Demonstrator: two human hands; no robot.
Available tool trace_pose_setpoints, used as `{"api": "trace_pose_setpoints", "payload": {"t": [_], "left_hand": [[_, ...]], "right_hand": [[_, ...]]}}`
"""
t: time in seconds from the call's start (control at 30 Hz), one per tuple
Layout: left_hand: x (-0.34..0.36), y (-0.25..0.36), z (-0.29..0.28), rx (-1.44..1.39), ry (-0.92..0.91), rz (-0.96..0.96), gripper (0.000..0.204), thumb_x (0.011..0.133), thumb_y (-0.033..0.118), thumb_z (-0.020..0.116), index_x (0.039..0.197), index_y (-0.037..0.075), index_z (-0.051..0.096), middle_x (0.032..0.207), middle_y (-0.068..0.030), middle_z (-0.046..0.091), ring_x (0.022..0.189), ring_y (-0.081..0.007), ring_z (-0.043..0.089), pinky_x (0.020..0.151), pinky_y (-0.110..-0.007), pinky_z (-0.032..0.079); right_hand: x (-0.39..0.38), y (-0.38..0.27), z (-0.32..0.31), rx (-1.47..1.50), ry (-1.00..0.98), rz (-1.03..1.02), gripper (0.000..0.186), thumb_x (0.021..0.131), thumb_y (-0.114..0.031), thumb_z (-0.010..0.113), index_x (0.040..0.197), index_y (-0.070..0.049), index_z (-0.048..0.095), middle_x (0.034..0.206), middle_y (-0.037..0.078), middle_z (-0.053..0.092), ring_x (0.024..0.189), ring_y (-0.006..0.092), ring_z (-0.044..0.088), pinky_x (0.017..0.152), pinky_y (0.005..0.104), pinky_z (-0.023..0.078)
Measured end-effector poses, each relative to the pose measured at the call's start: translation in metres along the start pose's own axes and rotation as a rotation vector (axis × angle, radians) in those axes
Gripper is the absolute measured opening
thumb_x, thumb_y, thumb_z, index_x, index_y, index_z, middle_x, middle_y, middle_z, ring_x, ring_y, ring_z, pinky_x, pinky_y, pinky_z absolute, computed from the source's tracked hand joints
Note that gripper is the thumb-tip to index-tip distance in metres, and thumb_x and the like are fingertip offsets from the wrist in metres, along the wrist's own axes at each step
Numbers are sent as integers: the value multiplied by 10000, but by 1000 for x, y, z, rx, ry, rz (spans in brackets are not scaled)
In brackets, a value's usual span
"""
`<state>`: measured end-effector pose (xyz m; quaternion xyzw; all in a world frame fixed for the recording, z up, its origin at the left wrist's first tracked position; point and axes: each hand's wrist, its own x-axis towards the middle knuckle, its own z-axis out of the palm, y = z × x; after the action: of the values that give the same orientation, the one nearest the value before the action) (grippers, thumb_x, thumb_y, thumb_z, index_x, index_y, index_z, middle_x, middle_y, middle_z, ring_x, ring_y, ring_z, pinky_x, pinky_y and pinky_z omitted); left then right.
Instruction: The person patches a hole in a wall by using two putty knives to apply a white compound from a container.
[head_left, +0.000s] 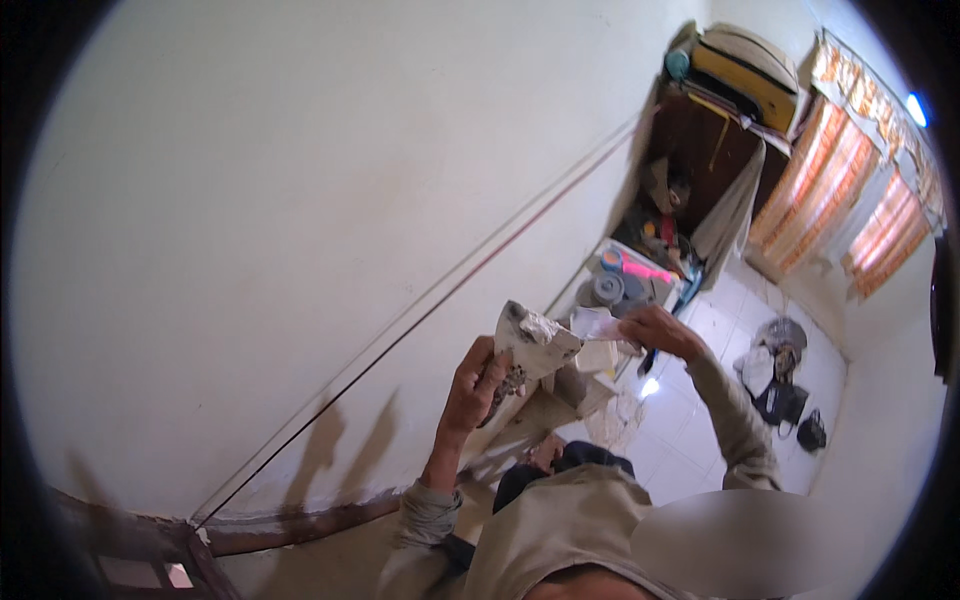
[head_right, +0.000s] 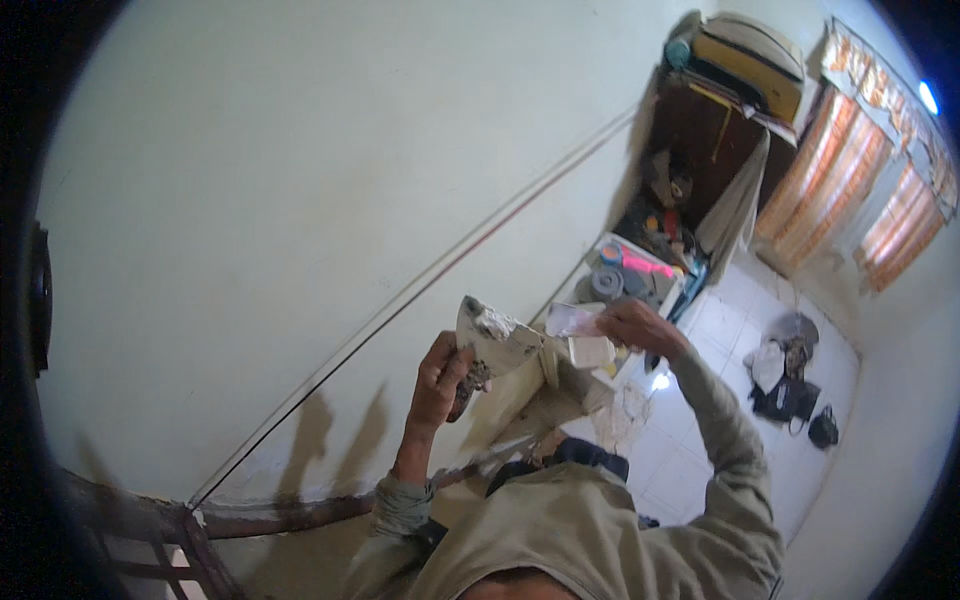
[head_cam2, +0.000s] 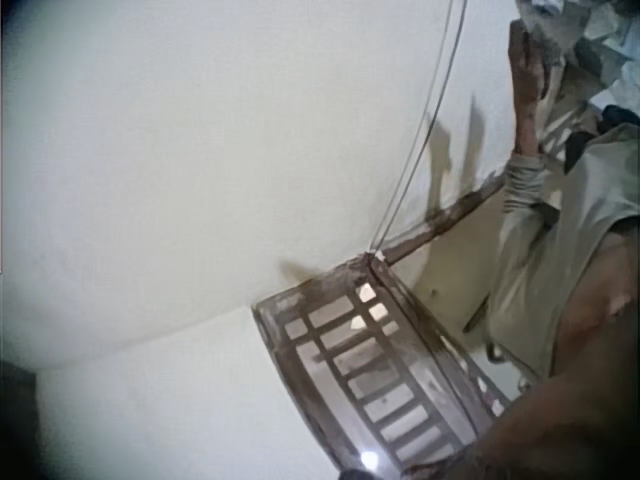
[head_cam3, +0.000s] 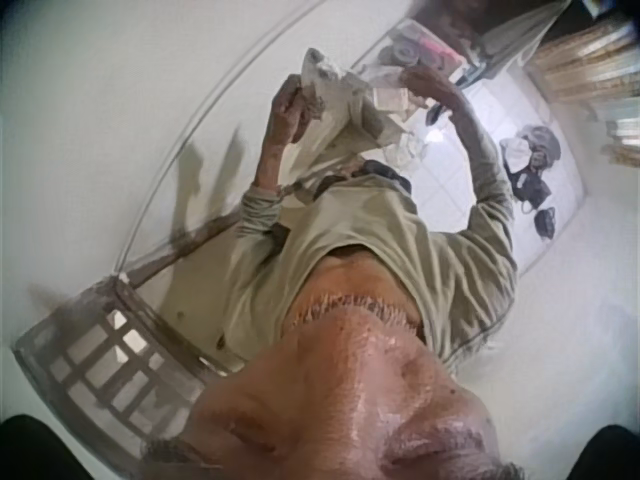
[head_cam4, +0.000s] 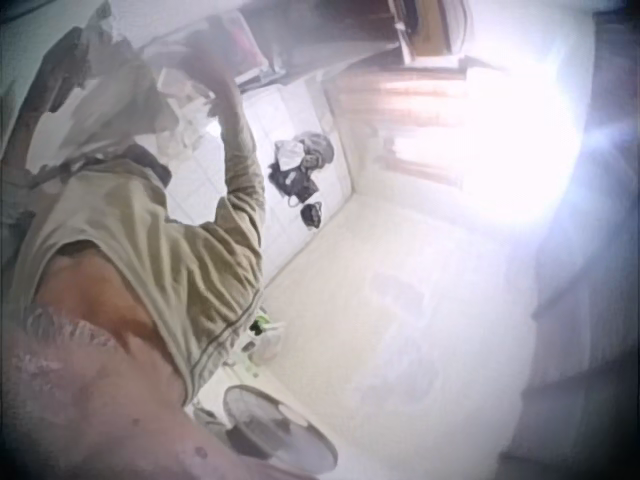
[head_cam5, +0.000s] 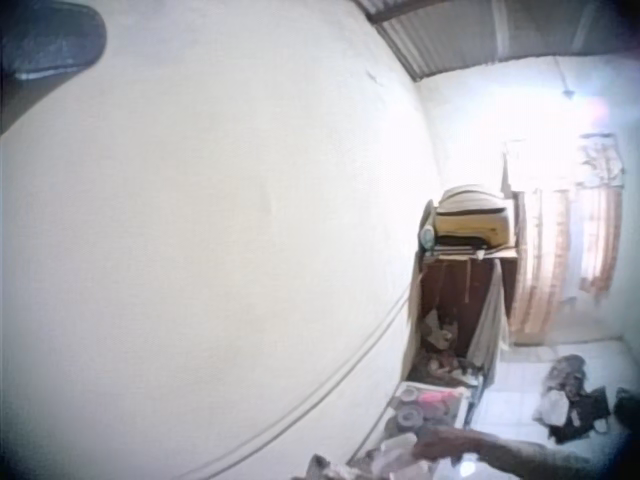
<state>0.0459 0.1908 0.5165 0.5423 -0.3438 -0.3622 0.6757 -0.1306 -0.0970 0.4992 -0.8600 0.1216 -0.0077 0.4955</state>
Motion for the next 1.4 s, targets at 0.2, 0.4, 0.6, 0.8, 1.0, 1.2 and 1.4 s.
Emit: {"api": "trace_pose_setpoints", "payload": {"t": [0.2,0.4,0.6,0.8,1.0,1.2,1.4], "left_hand": [[1,0,8,192,165,120,257,1034,229,467,1175,21,523,941,-57,627,752,-100,623,676,-275,546],[3,-13,15,96,219,141,250,1026,208,459,1165,4,495,971,-91,618,805,-157,661,680,-313,571],[1,-4,35,88,293,154,220,1001,86,444,1185,-29,479,1052,-122,619,864,-177,669,689,-301,580],[-10,-1,37,-70,326,53,233,994,118,506,1171,-33,497,952,-127,655,772,-162,680,625,-278,573],[-22,43,32,-231,130,-147,217,972,119,553,1138,-20,549,904,-112,684,674,-134,672,567,-257,558],[-23,41,28,-305,64,-110,262,971,129,554,1182,-24,528,927,-109,677,676,-138,669,563,-256,557],[-25,43,28,-227,116,37,268,972,162,570,1164,-19,524,925,-116,666,695,-165,673,585,-288,566]], "right_hand": [[-44,-77,11,313,292,34,254,928,-245,585,941,1,646,721,-19,532,626,80,475,541,252,384],[-48,-92,32,429,236,144,296,945,-219,581,1098,32,619,794,5,566,701,81,522,609,253,436],[-45,-96,52,737,264,5,272,909,-187,612,1066,35,627,892,17,582,785,68,539,671,225,448],[-13,-96,53,348,509,-220,173,900,-44,651,1064,12,659,984,61,620,832,126,562,700,263,457],[20,-84,29,-47,597,-695,219,832,54,663,1035,-29,665,977,88,599,893,220,609,741,314,497],[25,-76,56,-187,683,-808,256,807,78,640,1031,-47,635,972,125,593,899,303,610,758,377,503],[20,-33,49,-508,607,-722,156,834,37,617,973,-35,612,955,134,576,861,336,586,753,402,478]]}}
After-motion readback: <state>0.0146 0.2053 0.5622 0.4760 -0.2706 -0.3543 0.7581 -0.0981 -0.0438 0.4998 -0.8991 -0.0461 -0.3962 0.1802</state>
